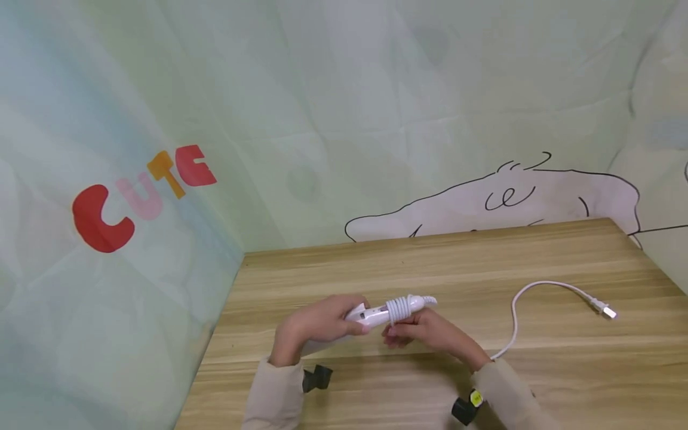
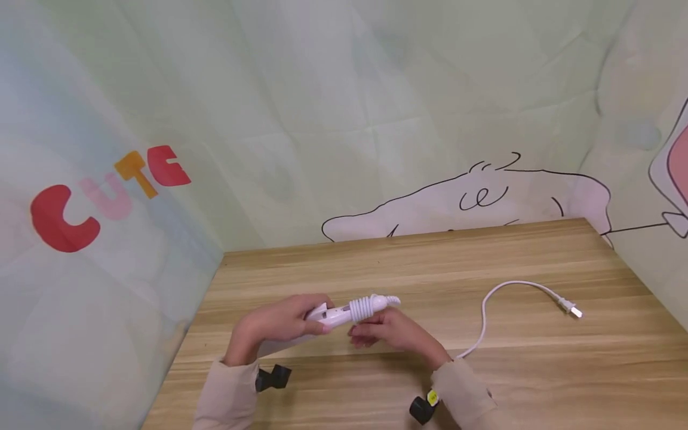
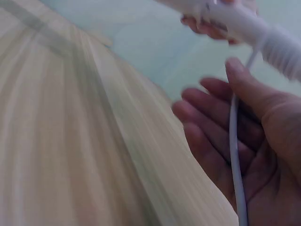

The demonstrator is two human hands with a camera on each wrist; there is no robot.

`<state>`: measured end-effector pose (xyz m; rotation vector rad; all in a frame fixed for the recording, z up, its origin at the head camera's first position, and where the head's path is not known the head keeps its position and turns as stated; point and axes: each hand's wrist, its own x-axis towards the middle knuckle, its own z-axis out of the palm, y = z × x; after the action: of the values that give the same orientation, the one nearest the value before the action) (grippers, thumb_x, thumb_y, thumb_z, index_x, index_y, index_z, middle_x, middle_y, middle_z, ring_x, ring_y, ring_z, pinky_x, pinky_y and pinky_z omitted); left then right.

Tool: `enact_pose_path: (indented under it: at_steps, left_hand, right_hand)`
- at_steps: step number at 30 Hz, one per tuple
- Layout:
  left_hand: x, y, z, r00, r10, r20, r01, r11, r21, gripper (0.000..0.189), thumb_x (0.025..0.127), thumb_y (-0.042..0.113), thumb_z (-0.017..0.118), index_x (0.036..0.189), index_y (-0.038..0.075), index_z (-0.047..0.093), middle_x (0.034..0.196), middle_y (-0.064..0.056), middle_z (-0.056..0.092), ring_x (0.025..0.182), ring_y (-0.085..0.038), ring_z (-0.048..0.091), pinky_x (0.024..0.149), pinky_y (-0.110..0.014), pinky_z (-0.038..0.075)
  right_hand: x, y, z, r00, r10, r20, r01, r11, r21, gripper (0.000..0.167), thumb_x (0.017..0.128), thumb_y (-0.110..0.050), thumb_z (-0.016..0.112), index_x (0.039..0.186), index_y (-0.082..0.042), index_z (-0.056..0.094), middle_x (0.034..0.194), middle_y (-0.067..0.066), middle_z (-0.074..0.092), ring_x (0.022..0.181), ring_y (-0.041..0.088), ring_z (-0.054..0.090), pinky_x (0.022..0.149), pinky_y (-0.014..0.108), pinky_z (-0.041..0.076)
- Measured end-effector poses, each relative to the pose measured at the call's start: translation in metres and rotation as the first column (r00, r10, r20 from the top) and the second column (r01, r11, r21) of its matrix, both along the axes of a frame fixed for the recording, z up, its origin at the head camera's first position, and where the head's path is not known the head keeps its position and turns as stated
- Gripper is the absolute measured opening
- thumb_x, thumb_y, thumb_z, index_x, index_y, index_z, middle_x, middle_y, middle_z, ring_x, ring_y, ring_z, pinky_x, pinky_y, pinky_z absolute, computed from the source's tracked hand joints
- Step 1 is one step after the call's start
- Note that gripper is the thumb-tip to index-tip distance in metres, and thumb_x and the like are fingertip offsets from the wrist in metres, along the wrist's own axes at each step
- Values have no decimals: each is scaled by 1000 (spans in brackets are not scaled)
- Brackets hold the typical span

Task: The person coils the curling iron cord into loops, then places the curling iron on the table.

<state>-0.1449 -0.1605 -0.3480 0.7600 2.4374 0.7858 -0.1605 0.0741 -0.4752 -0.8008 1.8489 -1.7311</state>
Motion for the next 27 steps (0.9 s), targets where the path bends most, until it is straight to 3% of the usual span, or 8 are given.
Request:
enact_pose_path:
  at_steps: [4,7,9,12,16,19,23,27]
  left_hand:
    - [2,0,3,999,-36,11,36,999,-4,13,91,23,64,99,14,58,87,3,58,77,-11,53,69,-27,43]
    - [4,-1,4,999,-50,9,50,999,-16,14,92,26,63,100,16,58,89,5,58,79,-10,52,70,-26,43]
    - [5,-1,4,998,-62,4,62,998,-18,15,91,26,63,101,17,58,89,5,58,79,-9,52,70,-26,43]
    - [7,-1,5,997,-77,9,77,997,-21,16,91,27,64,102,17,59,88,6,58,78,-8,52,70,-25,43]
    - [8,1,7,995,-97,24,97,995,-26,17,90,27,65,103,16,60,88,7,58,77,-6,52,70,-24,43]
    - [10,3,8,995,-97,32,98,994,-39,17,90,25,65,103,15,61,87,7,58,77,-6,51,70,-24,42]
    - [13,8,10,996,-85,35,87,993,-80,14,89,23,66,99,16,60,85,7,57,76,-6,51,70,-23,42]
    - [16,15,8,995,-99,17,100,985,-139,12,88,24,67,94,17,58,81,9,55,73,-5,49,68,-23,41]
  right_hand:
    - [-8,6,6,999,38,26,-39,998,43,28,93,-20,62,109,2,63,101,20,69,88,25,70,76,41,56]
    - [-14,12,11,998,65,-6,-64,996,62,26,93,-18,61,108,4,64,98,22,70,86,26,70,74,43,56]
    - [-18,16,13,993,107,-51,-104,993,53,23,94,-12,58,107,7,63,96,25,69,84,26,70,73,45,56]
    - [-26,21,15,969,144,-203,-128,988,90,16,90,-3,60,100,8,66,90,23,70,78,18,69,69,41,56]
    - [-38,24,24,936,94,-339,-5,968,253,13,87,-11,68,94,-4,74,88,7,73,73,4,62,67,26,53]
    - [-44,25,34,953,39,-299,65,942,331,14,89,-21,66,93,-11,75,88,0,73,73,5,62,67,25,52]
    - [-47,25,46,964,46,-264,47,941,335,15,91,-22,65,91,-12,75,84,3,73,71,12,66,66,32,55]
    - [-45,22,57,928,92,-360,46,933,358,14,91,-23,65,90,-13,74,83,7,73,68,11,66,65,32,55]
